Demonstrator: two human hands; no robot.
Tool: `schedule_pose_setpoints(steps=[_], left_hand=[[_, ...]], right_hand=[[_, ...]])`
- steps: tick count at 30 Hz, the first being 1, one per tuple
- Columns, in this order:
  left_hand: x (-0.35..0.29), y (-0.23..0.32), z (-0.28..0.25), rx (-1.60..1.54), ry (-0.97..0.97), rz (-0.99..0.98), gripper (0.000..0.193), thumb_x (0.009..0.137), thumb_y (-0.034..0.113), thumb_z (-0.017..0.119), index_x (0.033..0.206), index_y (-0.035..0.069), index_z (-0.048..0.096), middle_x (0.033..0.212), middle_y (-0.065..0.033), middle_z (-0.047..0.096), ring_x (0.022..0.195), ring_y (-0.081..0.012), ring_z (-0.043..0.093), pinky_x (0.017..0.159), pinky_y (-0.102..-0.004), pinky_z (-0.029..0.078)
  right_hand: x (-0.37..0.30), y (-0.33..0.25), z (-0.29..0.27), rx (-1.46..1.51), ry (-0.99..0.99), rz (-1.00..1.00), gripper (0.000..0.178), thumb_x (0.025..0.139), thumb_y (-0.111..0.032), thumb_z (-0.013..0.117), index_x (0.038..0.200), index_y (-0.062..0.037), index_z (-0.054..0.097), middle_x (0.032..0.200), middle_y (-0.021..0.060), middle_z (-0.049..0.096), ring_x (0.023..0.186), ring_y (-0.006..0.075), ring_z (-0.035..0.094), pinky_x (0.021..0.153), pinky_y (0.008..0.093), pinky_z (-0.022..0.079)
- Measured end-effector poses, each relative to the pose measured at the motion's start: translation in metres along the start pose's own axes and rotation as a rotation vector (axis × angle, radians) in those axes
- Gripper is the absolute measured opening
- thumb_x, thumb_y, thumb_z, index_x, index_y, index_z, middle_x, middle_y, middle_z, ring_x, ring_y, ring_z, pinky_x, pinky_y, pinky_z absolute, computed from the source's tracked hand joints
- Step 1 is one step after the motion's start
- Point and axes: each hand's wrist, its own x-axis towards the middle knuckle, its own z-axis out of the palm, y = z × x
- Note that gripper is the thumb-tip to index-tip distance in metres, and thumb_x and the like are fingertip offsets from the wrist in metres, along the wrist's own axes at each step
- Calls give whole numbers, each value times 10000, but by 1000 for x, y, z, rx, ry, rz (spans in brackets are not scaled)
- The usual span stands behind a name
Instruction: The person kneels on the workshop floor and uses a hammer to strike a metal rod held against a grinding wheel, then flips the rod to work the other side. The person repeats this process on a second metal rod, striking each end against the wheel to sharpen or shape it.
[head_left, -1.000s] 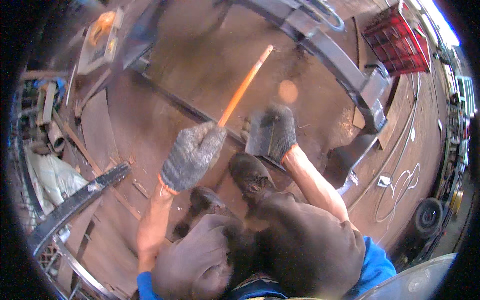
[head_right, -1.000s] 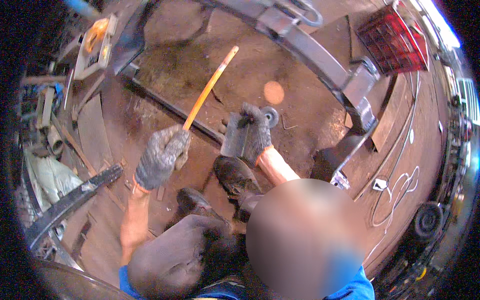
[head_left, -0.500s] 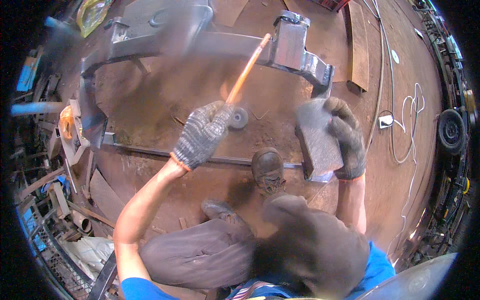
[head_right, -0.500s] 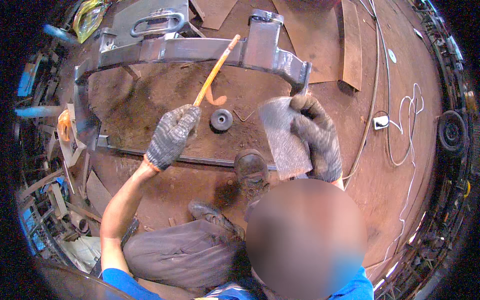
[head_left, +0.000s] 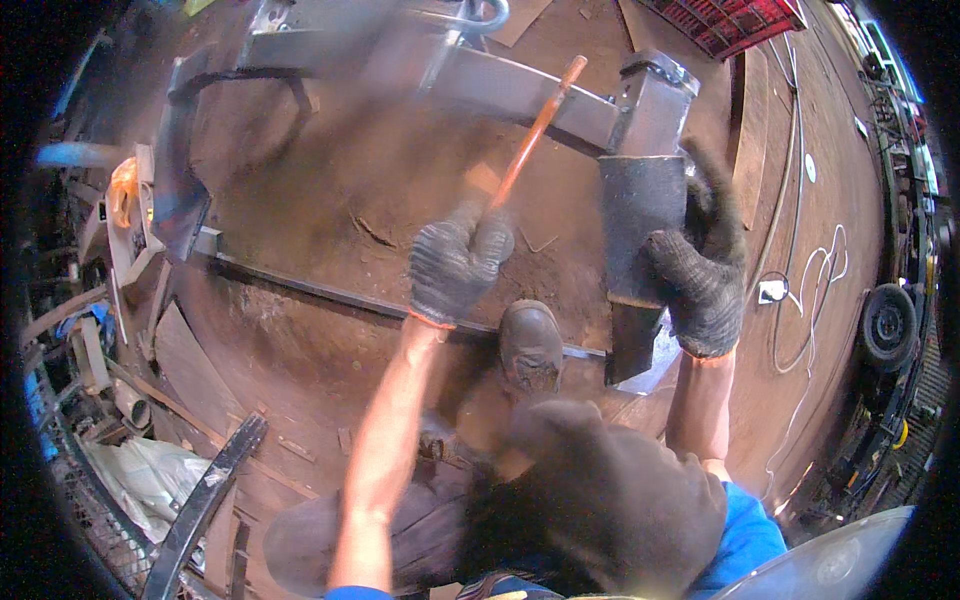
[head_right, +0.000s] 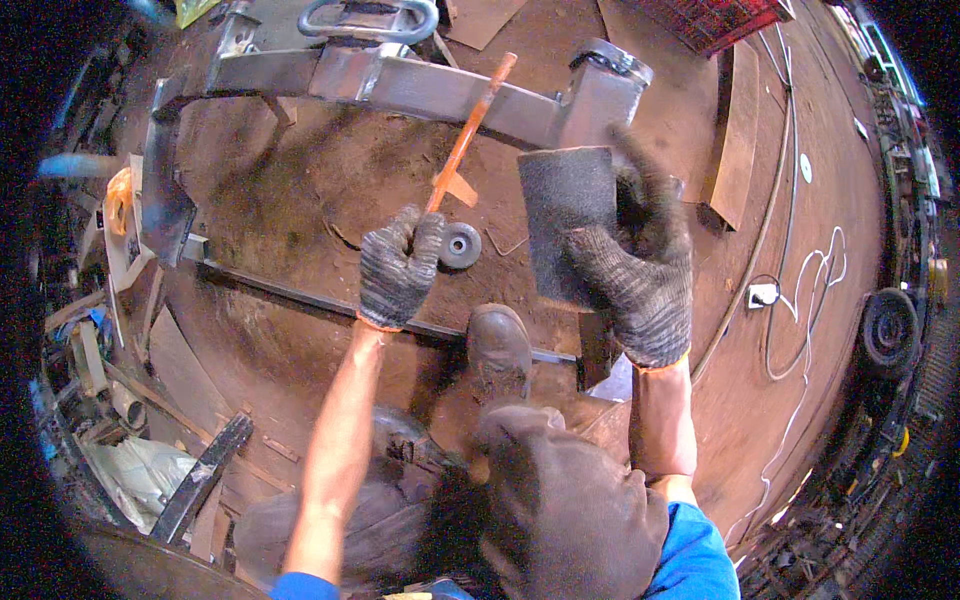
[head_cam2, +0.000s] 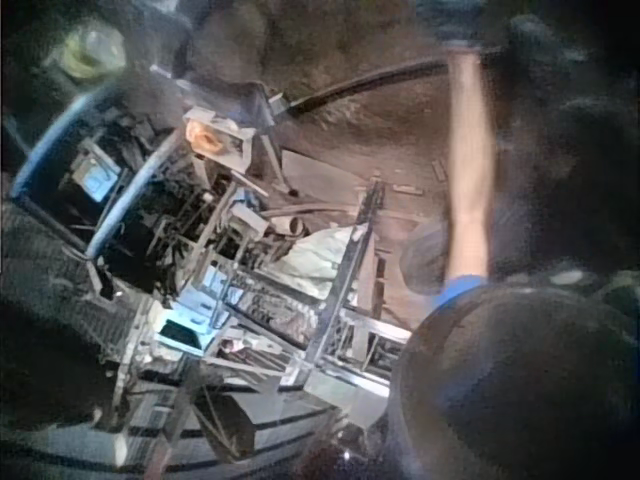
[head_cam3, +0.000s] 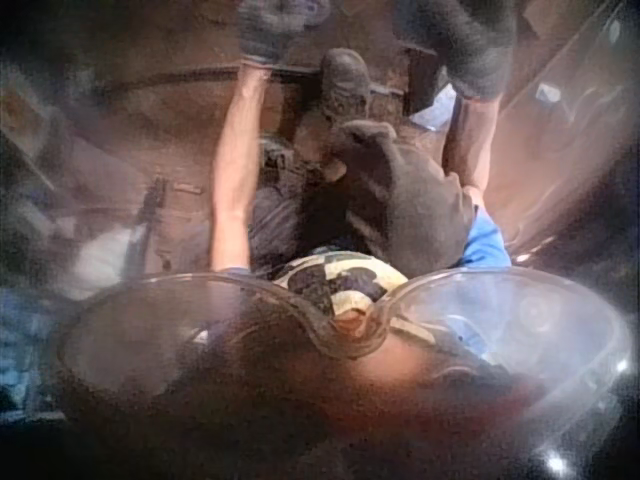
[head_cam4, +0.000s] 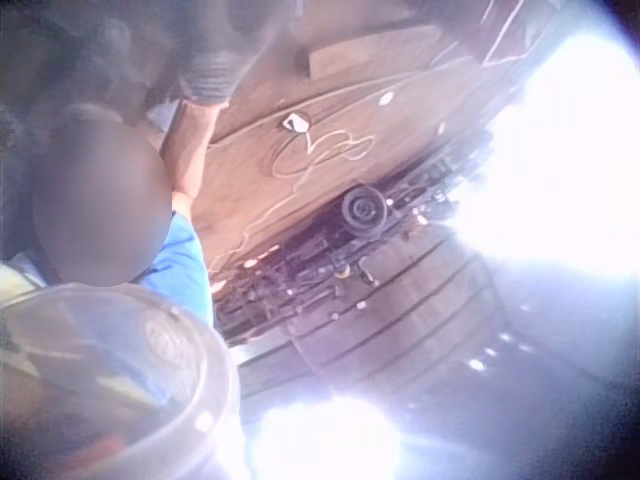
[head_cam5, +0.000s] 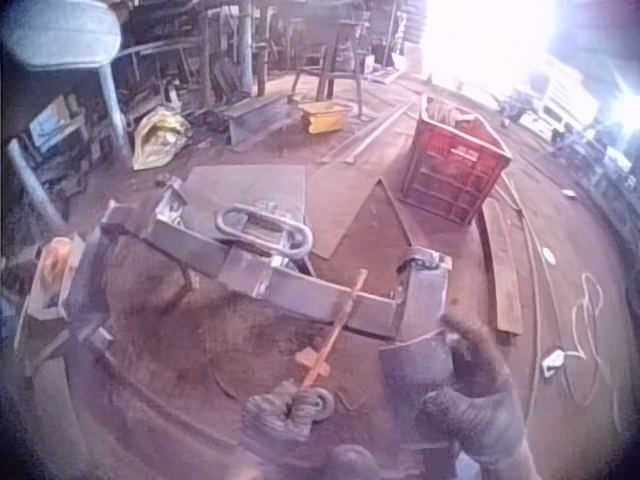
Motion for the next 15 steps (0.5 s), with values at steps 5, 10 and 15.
schedule_pose_setpoints(steps=[5, 10, 15], left_hand=[[-22, 3, 23, 183, 185, 22, 244, 915, 265, 652, 782, 67, 601, 609, -175, 539, 547, -350, 550, 498, -443, 405], [-30, 17, 23, 378, 283, 28, 245, 901, 267, 677, 756, 73, 640, 568, -132, 531, 494, -301, 530, 476, -409, 391], [-32, 25, 8, 291, 220, -26, 220, 899, 273, 677, 839, 61, 677, 617, -154, 569, 536, -321, 569, 501, -420, 416]], right_hand=[[17, 2, 12, -227, 85, -314, 545, 809, 69, 704, 1303, -32, 496, 1259, 118, 577, 1133, 201, 584, 985, 342, 472], [24, 2, 27, -926, -167, -627, 506, 734, 125, 615, 1210, -48, 616, 1197, 130, 641, 951, 263, 650, 830, 379, 530], [37, 17, 40, -1223, -549, -857, 552, 694, -49, 665, 1243, -67, 611, 1212, 104, 611, 1102, 312, 592, 908, 408, 502]])
